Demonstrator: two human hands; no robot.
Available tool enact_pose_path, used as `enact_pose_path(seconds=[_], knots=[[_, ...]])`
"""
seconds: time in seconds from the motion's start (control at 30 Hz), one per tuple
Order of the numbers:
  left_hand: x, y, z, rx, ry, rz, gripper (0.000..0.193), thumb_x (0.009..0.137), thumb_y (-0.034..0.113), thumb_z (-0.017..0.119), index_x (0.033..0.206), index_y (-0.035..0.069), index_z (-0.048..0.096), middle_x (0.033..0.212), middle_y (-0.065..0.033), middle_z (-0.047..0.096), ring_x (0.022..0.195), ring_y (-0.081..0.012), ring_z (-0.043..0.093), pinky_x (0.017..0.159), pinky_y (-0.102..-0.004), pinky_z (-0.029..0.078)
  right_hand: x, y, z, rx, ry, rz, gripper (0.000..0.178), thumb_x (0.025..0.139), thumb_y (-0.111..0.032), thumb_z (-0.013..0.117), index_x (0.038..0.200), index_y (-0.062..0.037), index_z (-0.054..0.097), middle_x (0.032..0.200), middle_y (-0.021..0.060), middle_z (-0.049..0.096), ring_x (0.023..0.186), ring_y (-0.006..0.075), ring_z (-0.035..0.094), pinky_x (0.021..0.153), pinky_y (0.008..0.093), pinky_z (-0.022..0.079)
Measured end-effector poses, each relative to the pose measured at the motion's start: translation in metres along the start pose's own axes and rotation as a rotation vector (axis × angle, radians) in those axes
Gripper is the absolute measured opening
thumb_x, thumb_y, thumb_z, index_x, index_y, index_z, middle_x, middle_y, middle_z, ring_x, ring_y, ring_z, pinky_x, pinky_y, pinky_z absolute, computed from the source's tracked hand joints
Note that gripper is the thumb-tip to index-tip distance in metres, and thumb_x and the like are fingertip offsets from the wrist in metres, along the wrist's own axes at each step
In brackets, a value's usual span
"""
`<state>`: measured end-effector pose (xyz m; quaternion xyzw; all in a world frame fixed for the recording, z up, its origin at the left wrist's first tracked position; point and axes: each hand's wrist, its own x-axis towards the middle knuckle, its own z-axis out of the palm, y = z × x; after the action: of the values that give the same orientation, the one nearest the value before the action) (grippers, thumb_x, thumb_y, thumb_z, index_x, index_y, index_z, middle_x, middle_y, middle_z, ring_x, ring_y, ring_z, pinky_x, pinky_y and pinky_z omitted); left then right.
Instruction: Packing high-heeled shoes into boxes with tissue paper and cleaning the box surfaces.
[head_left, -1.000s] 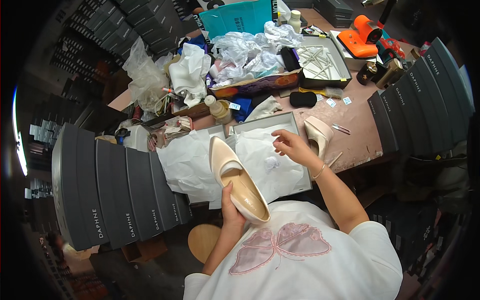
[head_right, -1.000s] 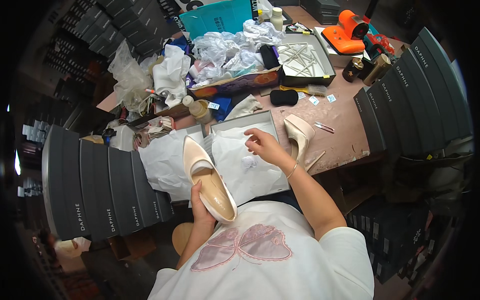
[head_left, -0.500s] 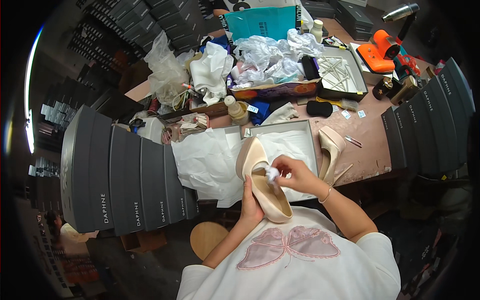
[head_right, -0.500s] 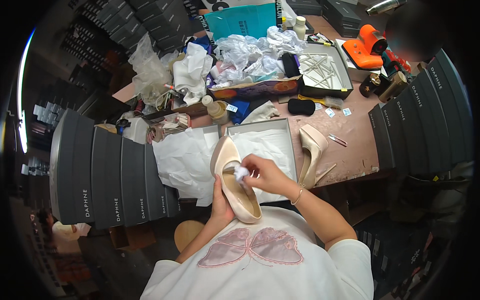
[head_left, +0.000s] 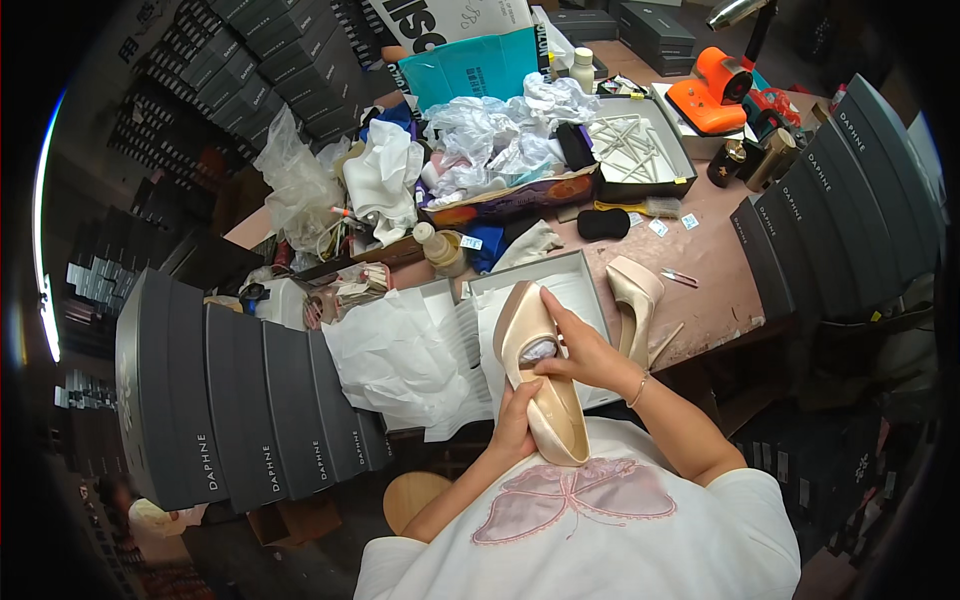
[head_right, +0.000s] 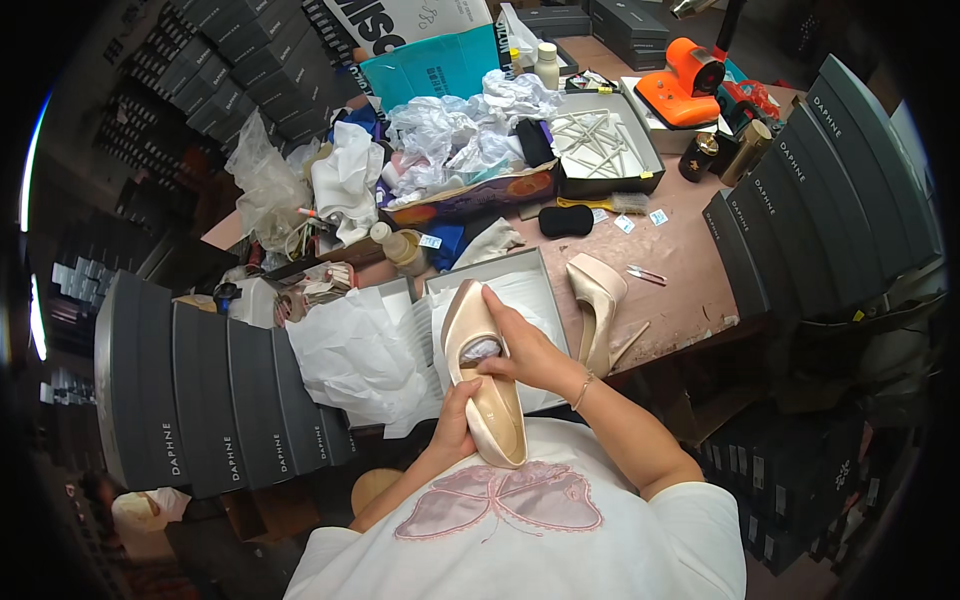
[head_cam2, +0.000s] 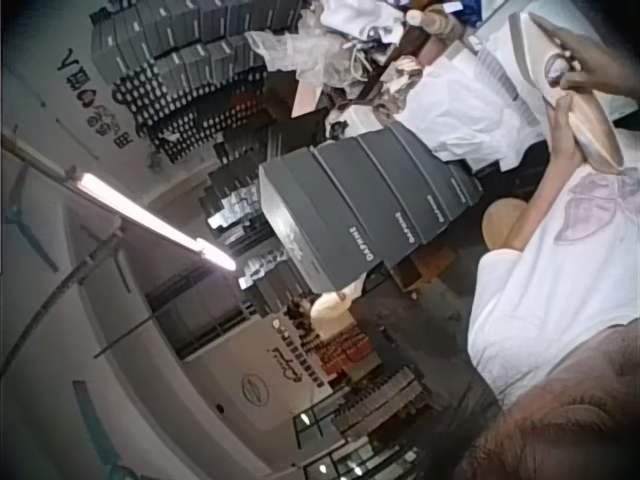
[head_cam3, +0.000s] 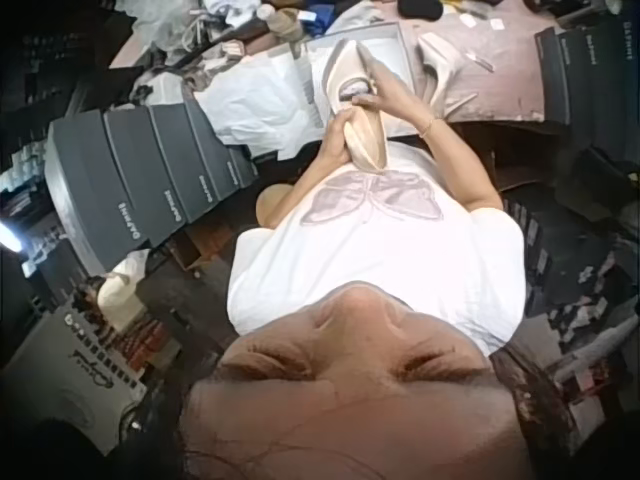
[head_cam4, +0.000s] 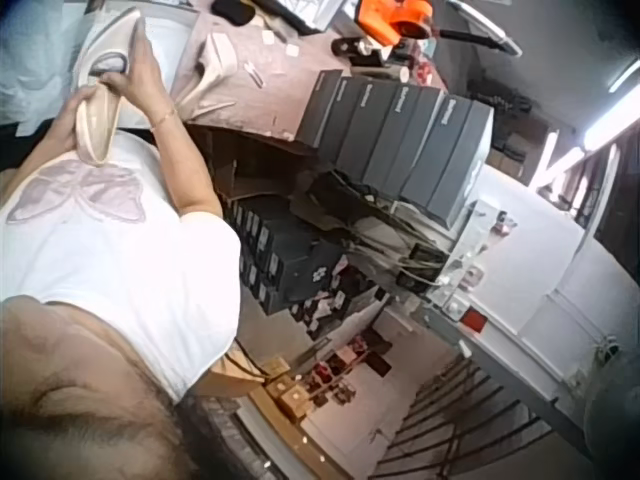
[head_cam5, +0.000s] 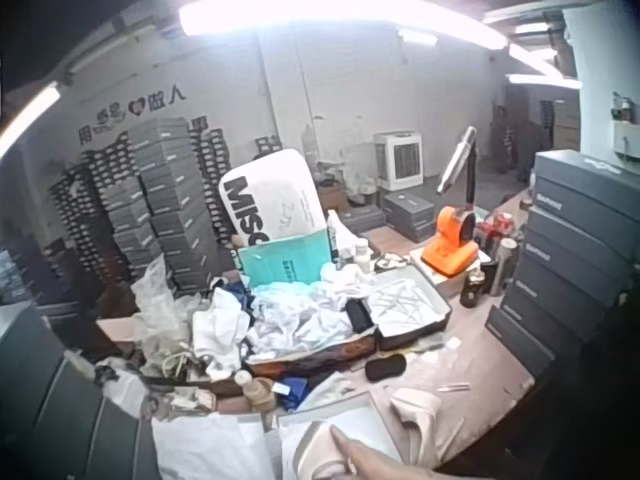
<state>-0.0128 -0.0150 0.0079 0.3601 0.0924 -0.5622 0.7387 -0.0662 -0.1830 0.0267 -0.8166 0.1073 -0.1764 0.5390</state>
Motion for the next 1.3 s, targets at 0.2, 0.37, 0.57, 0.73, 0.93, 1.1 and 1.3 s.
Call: enact_pose_path(seconds=[0.2, 0.37, 0.57, 0.73, 0.93, 1.1, 1.3], knots=[[0.003, -0.005, 0.002, 0.078, 0.09, 0.038, 0.044, 0.083, 0.013, 0.051, 0.124, -0.003, 0.043, 0.109, -0.0163, 0.058, 0.094, -0.0269, 0.062, 0.087, -0.0412, 0.052, 0.023, 0.013, 0.021, -0.246, 0.005, 0.037, 0.068, 0.076, -0.012, 0.065, 0.139, -0.0081, 0.039, 0.105, 0.0196, 0.061, 0.092, 0.0361, 0.061, 0.082, 0.041, 0.05], [0.007, 0.003, -0.015, -0.005, 0.106, -0.022, 0.045, 0.084, 0.021, 0.05, 0.122, -0.003, 0.046, 0.101, -0.0184, 0.06, 0.09, -0.0286, 0.062, 0.083, -0.0413, 0.052, 0.03, 0.011, -0.005, -0.021, -0.194, 0.038, 0.068, 0.082, -0.021, 0.069, 0.14, -0.0076, 0.039, 0.115, 0.0185, 0.061, 0.1, 0.0275, 0.063, 0.083, 0.0356, 0.051], [0.03, 0.044, -0.03, -0.084, -0.184, -0.11, 0.047, 0.089, 0.037, 0.048, 0.12, 0.001, 0.05, 0.101, -0.017, 0.061, 0.086, -0.0243, 0.064, 0.078, -0.0391, 0.053, -0.051, 0.034, -0.058, 0.237, 0.068, 0.317, 0.048, 0.087, -0.012, 0.066, 0.131, -0.0032, 0.05, 0.12, 0.0105, 0.059, 0.097, 0.0142, 0.061, 0.082, 0.028, 0.05], [0.053, -0.015, -0.033, -0.081, 0.209, -0.154, 0.044, 0.099, 0.031, 0.04, 0.137, 0.008, 0.039, 0.129, -0.0069, 0.052, 0.118, -0.023, 0.051, 0.101, -0.0387, 0.042, -0.099, 0.077, -0.096, -0.04, 0.219, 0.485, 0.044, 0.086, -0.013, 0.063, 0.127, -0.0023, 0.051, 0.119, 0.0118, 0.06, 0.087, 0.0226, 0.064, 0.077, 0.034, 0.051], [0.02, -0.014, -0.056, 0.266, 0.204, -0.037, 0.048, 0.097, 0.017, 0.041, 0.144, 0.008, 0.031, 0.133, -0.01, 0.049, 0.119, -0.0233, 0.051, 0.103, -0.0386, 0.04, -0.12, 0.086, -0.12, -0.857, 0.077, 0.363, 0.056, 0.08, -0.004, 0.058, 0.134, -0.0147, 0.048, 0.137, 0.0165, 0.043, 0.11, 0.0381, 0.053, 0.089, 0.0452, 0.047], [0.014, 0.005, -0.058, 1.399, 0.018, 0.246, 0.057, 0.084, 0.003, 0.057, 0.138, 0.008, 0.042, 0.123, -0.0188, 0.053, 0.124, -0.0301, 0.046, 0.103, -0.0415, 0.039, -0.1, 0.122, -0.105, -1.136, -0.126, 0.083, 0.053, 0.081, -0.009, 0.056, 0.133, -0.0198, 0.049, 0.146, 0.0142, 0.033, 0.135, 0.0385, 0.028, 0.108, 0.0509, 0.028], [0.078, -0.005, -0.043, 2.11, -0.127, 0.717, 0.052, 0.064, 0.008, 0.074, 0.114, 0.008, 0.059, 0.111, -0.0117, 0.061, 0.13, -0.0312, 0.039, 0.111, -0.0539, 0.023, -0.074, 0.187, -0.096, -1.185, -0.331, -0.039, 0.022, 0.086, -0.022, 0.052, 0.104, -0.0144, 0.06, 0.147, 0.0137, 0.033, 0.14, 0.0379, 0.021, 0.109, 0.0599, 0.021]])
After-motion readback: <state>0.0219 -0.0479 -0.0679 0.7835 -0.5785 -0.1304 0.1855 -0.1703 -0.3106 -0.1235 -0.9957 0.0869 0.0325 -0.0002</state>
